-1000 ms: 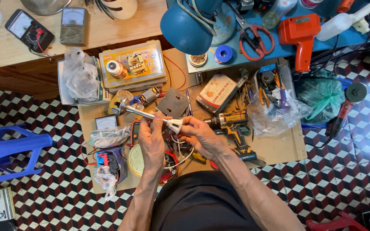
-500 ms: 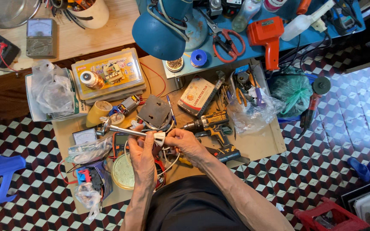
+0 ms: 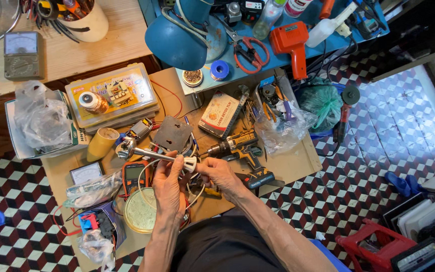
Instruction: The person assembles a socket wrench with a socket, then uses a rotary tool to grind a small metal piece. They measure the piece with a ruler and mark it with a pen.
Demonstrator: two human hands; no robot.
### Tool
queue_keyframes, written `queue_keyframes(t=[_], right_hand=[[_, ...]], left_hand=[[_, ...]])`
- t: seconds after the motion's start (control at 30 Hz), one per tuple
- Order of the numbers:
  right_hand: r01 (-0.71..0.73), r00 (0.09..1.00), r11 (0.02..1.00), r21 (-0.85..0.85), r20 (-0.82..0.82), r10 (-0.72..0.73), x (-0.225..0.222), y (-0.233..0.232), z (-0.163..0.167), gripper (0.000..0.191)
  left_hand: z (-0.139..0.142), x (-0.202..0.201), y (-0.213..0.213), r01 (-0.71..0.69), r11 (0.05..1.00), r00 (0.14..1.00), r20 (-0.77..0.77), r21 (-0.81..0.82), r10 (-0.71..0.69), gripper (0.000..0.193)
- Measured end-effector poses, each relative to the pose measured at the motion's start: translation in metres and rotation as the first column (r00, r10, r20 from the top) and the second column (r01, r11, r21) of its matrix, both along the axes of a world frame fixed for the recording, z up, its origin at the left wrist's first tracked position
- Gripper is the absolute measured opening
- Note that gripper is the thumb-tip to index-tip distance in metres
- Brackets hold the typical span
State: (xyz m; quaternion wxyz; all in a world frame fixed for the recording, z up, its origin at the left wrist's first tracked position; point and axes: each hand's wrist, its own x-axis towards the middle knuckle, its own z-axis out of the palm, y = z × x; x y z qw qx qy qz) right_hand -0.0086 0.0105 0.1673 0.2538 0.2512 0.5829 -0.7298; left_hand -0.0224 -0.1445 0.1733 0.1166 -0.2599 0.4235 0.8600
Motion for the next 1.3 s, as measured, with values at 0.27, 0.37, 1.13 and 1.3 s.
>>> queue_keyframes(t=[0.27,0.37,1.13,1.3], right_hand=[[-0.042,0.996,0.979,0.201,-0.065,0.056,0.008,0.009,0.007,0.036],[-0.072,0.985,0.965,0.251,-0.131,0.108,0.004,0.012,0.014,0.038],[0.104,0.979,0.627,0.772,-0.191,0.073,-0.122,0.292,-0.034,0.049],[-0.063,0.959,0.542,0.838,-0.099,0.265,-0.154,0.286,-0.029,0.064]], left_hand=[[-0.007,0.005,0.002,0.055,0.997,0.997,0.056,0.049,-0.058,0.03],[-0.006,0.004,0.004,0.046,0.998,0.997,0.063,0.038,-0.049,0.03],[0.004,-0.014,0.097,-0.216,0.974,0.967,0.153,0.07,0.203,0.028],[0.007,-0.014,0.112,-0.266,0.963,0.953,0.163,0.034,0.257,0.028]])
